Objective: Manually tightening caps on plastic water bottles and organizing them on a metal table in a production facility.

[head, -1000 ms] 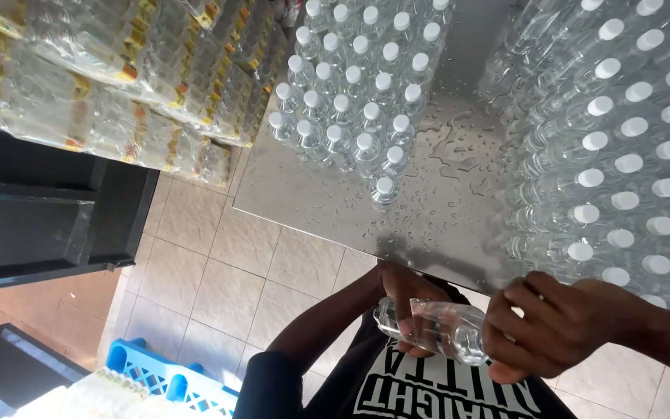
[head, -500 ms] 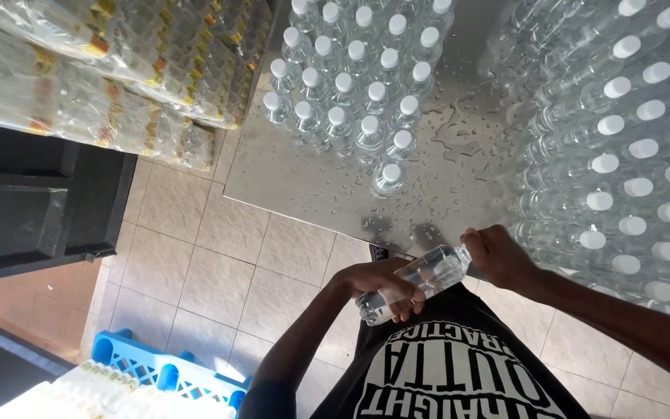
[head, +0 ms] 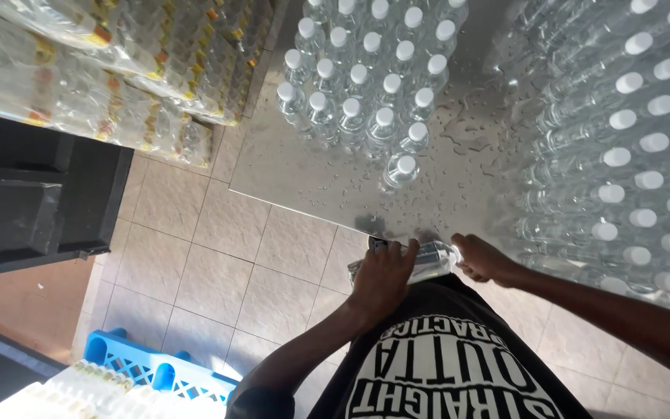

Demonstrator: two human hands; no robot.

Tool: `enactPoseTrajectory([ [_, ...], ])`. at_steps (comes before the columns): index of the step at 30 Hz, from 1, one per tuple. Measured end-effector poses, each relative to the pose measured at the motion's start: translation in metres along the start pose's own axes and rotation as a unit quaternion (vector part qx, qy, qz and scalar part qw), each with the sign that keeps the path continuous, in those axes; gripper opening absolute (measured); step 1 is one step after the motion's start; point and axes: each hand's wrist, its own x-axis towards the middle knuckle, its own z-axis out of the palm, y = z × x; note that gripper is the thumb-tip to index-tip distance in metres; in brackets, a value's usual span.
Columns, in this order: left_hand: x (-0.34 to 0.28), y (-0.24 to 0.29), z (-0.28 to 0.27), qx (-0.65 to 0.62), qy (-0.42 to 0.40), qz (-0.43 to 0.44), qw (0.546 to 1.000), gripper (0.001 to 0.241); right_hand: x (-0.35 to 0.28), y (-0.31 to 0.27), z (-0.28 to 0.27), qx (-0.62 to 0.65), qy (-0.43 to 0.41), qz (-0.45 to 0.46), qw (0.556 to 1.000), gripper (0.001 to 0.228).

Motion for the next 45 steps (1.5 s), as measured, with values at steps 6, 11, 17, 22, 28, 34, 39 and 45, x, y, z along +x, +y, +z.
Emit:
enactPoseTrajectory([
  [6, 0.025, -0.015, 0.044, -0.099, 0.266, -0.02, 0.959, 0.082, -0.105, -0.185, -0.021, -0.198, 0.074, -0.121, 0.97, 0.031],
  [11, 0.051, -0.027, 0.078, -0.241, 0.409, -0.072, 0.877, 0.074, -0.095, -0.211, 0.004, -0.185, 0.106, -0.222, 0.951, 0.035],
  [17, 0.059, -0.038, 0.092, -0.328, 0.394, -0.155, 0.845, 0.078, -0.04, -0.218, 0.031, -0.299, 0.203, -0.339, 0.869, 0.026],
  [22, 0.064, -0.049, 0.053, -0.379, 0.306, -0.217, 0.846, 0.069, -0.054, -0.234, 0.019, -0.264, 0.127, -0.304, 0.906, 0.031],
  [28, 0.07, -0.07, 0.069, -0.375, 0.278, -0.201, 0.861, 0.082, -0.123, -0.208, -0.026, -0.156, 0.206, -0.304, 0.917, 0.033],
  [34, 0.075, -0.079, 0.067, -0.393, 0.245, -0.194, 0.865, 0.082, -0.194, -0.178, -0.067, -0.167, 0.29, -0.054, 0.941, 0.042],
  [39, 0.072, -0.089, 0.076, -0.39, 0.277, -0.104, 0.872, 0.101, -0.199, -0.094, -0.077, -0.288, 0.435, -0.047, 0.852, 0.038],
  [45, 0.029, -0.079, 0.058, -0.298, 0.434, -0.033, 0.849, 0.058, -0.165, -0.026, -0.081, -0.433, 0.477, 0.031, 0.764, 0.041],
])
